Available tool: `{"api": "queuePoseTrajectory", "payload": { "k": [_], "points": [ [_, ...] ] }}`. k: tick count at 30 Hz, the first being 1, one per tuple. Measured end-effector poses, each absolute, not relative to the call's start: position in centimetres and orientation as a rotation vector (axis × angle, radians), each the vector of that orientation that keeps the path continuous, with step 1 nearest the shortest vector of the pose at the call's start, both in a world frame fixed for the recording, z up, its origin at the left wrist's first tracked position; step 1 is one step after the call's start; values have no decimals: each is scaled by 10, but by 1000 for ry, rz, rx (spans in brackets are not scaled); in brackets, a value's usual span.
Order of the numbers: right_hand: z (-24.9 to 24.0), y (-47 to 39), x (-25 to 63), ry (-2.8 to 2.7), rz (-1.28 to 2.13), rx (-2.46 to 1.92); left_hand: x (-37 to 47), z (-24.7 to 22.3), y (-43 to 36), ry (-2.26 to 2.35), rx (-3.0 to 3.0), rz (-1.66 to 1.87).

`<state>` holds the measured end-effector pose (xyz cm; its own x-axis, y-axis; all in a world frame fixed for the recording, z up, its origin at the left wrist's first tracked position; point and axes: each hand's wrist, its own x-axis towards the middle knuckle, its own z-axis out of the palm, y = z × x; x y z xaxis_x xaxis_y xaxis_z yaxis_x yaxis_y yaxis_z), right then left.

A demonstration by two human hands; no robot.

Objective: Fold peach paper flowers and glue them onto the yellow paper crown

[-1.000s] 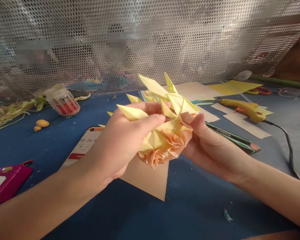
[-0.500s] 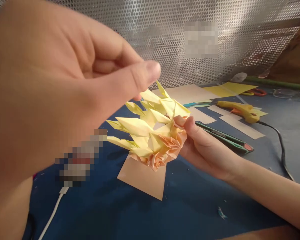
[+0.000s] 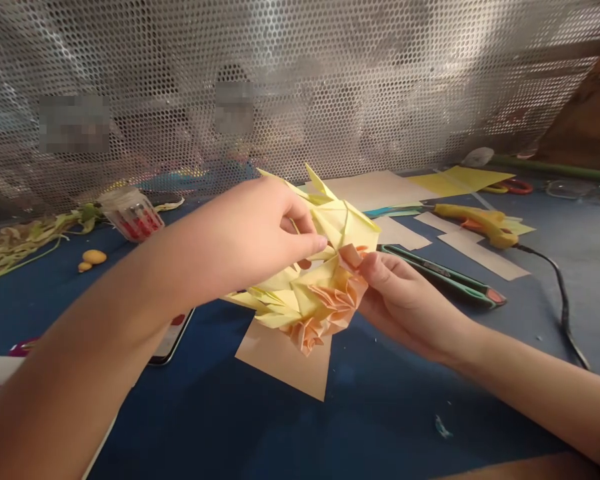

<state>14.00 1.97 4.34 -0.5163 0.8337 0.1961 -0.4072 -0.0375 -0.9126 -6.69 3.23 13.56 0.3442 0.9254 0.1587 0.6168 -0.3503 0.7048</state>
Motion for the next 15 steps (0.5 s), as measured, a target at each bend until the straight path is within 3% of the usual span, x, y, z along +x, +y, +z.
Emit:
{"api": "queuePoseTrajectory", "payload": {
  "k": [5,15],
  "points": [
    [43,20,141,-1339,1716,-506,-64,141,35,1352,2225,577],
    [40,23,140,-1312,1718,-472,-62,138,26,1494,2259,623]
  ]
}}
